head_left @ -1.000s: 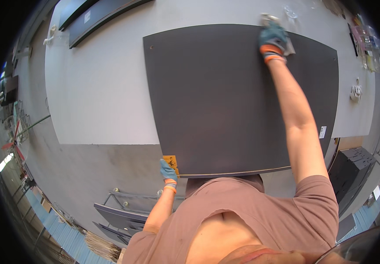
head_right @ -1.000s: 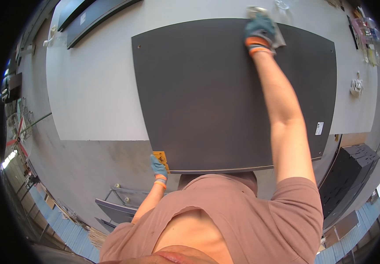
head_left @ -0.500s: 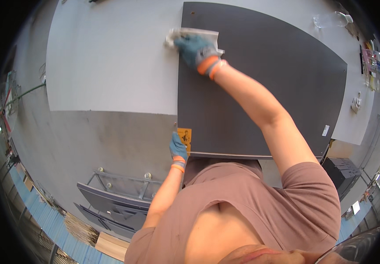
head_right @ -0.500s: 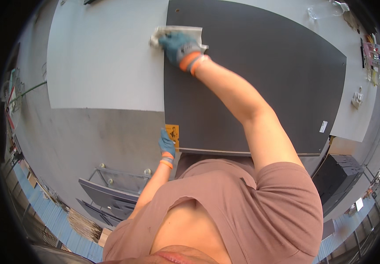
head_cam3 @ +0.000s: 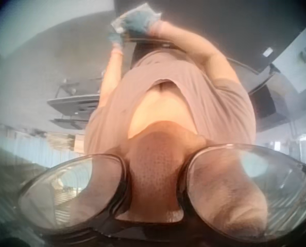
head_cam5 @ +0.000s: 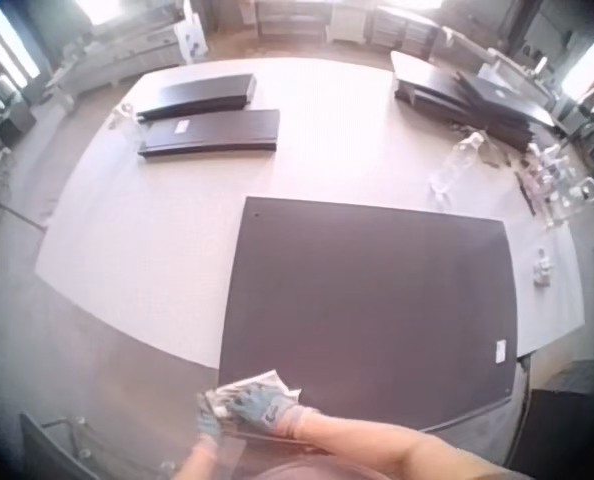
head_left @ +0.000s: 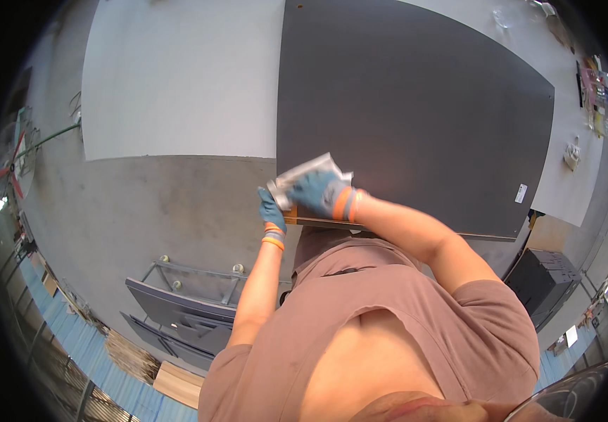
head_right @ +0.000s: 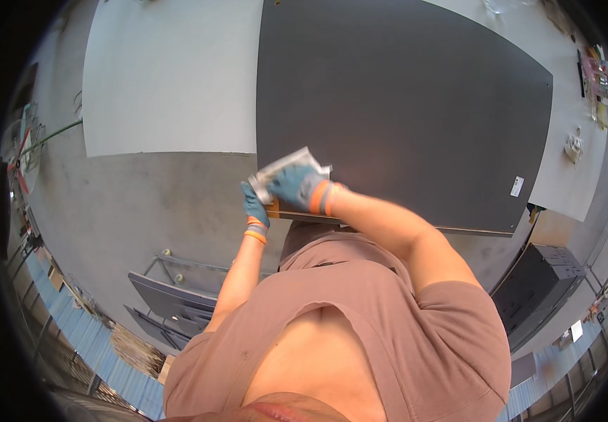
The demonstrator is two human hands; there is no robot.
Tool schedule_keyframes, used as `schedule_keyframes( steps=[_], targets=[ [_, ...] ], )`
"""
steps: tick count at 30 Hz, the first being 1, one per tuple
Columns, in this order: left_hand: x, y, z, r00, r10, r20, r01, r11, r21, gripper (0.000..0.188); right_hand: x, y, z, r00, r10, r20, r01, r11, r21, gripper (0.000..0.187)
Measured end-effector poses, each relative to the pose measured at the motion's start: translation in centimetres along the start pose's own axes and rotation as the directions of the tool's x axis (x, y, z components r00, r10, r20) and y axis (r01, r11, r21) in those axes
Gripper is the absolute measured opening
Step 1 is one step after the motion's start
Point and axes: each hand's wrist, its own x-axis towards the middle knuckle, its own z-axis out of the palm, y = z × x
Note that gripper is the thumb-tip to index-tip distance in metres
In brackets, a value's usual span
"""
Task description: The person wipes a large dark rectangular panel with a white cloth, repeatedly refilling the cloth with liquid from a clear bottle. They wipe the entire surface area multiple times, flipping the cloth and repositioning the bottle as needed.
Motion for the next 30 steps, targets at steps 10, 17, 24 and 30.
schedule_keyframes(
  steps=[10, 17, 24, 30],
  targets=[
    [-1.7, 2.5, 3.3, 0.989, 0.116, -0.093, -0.116, 0.993, 0.003, 0.07, 8.9, 18.7, -11.0, 0.508, 0.307, -0.805, -0.454, 0.889, 0.053, 0.027],
    [-1.6, 2.0, 3.5, 0.986, 0.14, -0.094, -0.143, 0.989, -0.028, 0.065, 6.9, 11.9, -12.2, 0.637, 0.723, -0.267, -0.658, 0.691, 0.299, 0.027],
    [-1.3, 1.9, 3.6, 0.983, 0.149, -0.104, -0.149, 0.989, 0.003, 0.066, 9.0, 10.2, -13.6, 0.614, 0.757, -0.225, -0.739, 0.651, 0.173, 0.032],
    [-2.1, 2.6, 4.1, 0.985, 0.115, -0.129, -0.112, 0.993, 0.025, 0.065, 7.9, 11.0, -13.0, 0.65, 0.732, -0.204, -0.717, 0.679, 0.155, 0.033]
  ],
)
